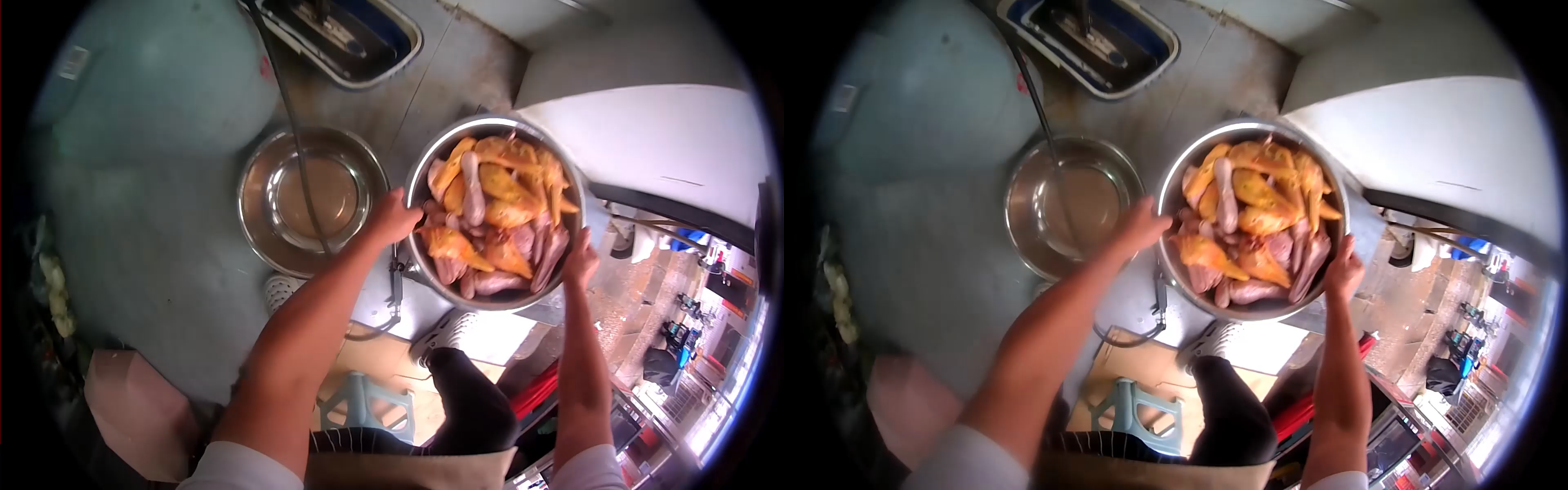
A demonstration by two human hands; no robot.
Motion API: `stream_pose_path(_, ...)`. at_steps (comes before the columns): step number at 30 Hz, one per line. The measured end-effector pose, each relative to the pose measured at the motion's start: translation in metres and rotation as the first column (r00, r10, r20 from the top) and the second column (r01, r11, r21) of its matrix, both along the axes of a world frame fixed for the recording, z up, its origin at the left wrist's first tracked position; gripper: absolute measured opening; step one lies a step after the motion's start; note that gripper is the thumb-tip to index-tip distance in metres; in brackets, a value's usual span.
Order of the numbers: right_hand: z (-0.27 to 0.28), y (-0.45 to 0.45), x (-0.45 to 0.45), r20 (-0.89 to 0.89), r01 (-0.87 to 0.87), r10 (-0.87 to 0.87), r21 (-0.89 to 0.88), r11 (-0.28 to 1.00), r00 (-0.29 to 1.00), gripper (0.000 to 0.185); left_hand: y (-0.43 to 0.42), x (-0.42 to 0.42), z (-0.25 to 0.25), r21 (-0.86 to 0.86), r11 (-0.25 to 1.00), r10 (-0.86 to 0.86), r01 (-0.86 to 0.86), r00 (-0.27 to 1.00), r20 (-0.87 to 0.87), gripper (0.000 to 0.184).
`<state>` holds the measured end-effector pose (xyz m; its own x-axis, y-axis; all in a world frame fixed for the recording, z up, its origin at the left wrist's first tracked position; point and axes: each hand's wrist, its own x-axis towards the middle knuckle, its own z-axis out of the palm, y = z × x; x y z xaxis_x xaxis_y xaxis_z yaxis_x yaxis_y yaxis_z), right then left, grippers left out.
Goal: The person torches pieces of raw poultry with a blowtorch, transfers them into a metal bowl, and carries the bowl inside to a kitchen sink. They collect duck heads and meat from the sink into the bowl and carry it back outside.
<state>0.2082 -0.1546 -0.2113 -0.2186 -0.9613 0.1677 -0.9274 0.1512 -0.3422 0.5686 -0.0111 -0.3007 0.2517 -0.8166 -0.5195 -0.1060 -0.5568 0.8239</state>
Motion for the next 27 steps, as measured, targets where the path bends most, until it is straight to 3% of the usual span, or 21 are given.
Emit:
stream_pose_path(1, -0.001, -0.006, -0.006, 0.023, -0.016, 0.016, -0.003, 1.000, 1.000, 0.073, -0.001, -0.004, 0.006, 0.004, 1.000, 0.021, -0.021, 0.999, -0.050, 0.040)
stream_pose_path(3, 0.002, -0.008, 0.001, 0.123, -0.051, 0.058, -0.055, 0.997, 0.991, 0.071, 0.004, -0.027, -0.018, -0.049, 0.972, 0.219, -0.229, 0.964, -0.150, 0.029)
stream_pose_path(7, -0.010, -0.023, -0.011, 0.120, -0.135, 0.147, -0.104, 0.985, 0.982, 0.069, 0.016, -0.047, -0.026, -0.097, 0.927, 0.310, -0.362, 0.886, -0.345, 0.032)
stream_pose_path(8, -0.015, -0.023, -0.014, 0.153, -0.152, 0.165, -0.095, 0.984, 0.974, 0.069, 0.023, -0.051, -0.023, -0.027, 0.925, 0.349, -0.378, 0.876, -0.333, 0.036)
stream_pose_path(11, -0.019, -0.031, -0.013, 0.243, -0.216, 0.240, -0.120, 0.969, 0.940, 0.069, 0.033, -0.059, -0.027, -0.055, 0.924, 0.359, -0.379, 0.907, -0.218, 0.038)
stream_pose_path(14, -0.026, -0.054, -0.015, 0.226, -0.272, 0.277, -0.054, 0.961, 0.934, 0.069, 0.033, -0.071, -0.015, -0.007, 0.902, 0.429, -0.431, 0.899, -0.089, 0.036)
stream_pose_path(17, -0.043, -0.080, -0.019, 0.281, -0.334, 0.337, -0.061, 0.941, 0.898, 0.069, 0.032, -0.078, -0.027, -0.001, 0.923, 0.385, -0.385, 0.923, -0.003, 0.035)
stream_pose_path(19, -0.041, -0.079, -0.013, 0.243, -0.357, 0.355, -0.038, 0.933, 0.903, 0.068, 0.035, -0.090, -0.034, -0.019, 0.853, 0.523, -0.522, 0.852, 0.017, 0.030)
stream_pose_path(20, -0.042, -0.074, -0.006, 0.287, -0.347, 0.328, 0.017, 0.938, 0.900, 0.068, 0.042, -0.090, -0.045, -0.039, 0.848, 0.531, -0.529, 0.845, 0.064, 0.027)
stream_pose_path(21, -0.043, -0.070, 0.001, 0.328, -0.334, 0.294, 0.072, 0.940, 0.898, 0.068, 0.045, -0.088, -0.022, 0.078, 0.831, 0.547, -0.551, 0.834, 0.065, 0.024)
stream_pose_path(24, -0.069, -0.062, 0.022, 0.373, -0.378, 0.311, 0.120, 0.918, 0.874, 0.066, 0.062, -0.062, -0.059, 0.016, 0.803, 0.594, -0.595, 0.803, 0.041, 0.022)
stream_pose_path(27, -0.111, -0.057, 0.061, 0.361, -0.394, 0.323, 0.140, 0.909, 0.875, 0.064, 0.071, -0.028, -0.058, 0.035, 0.765, 0.638, -0.643, 0.764, 0.094, 0.021)
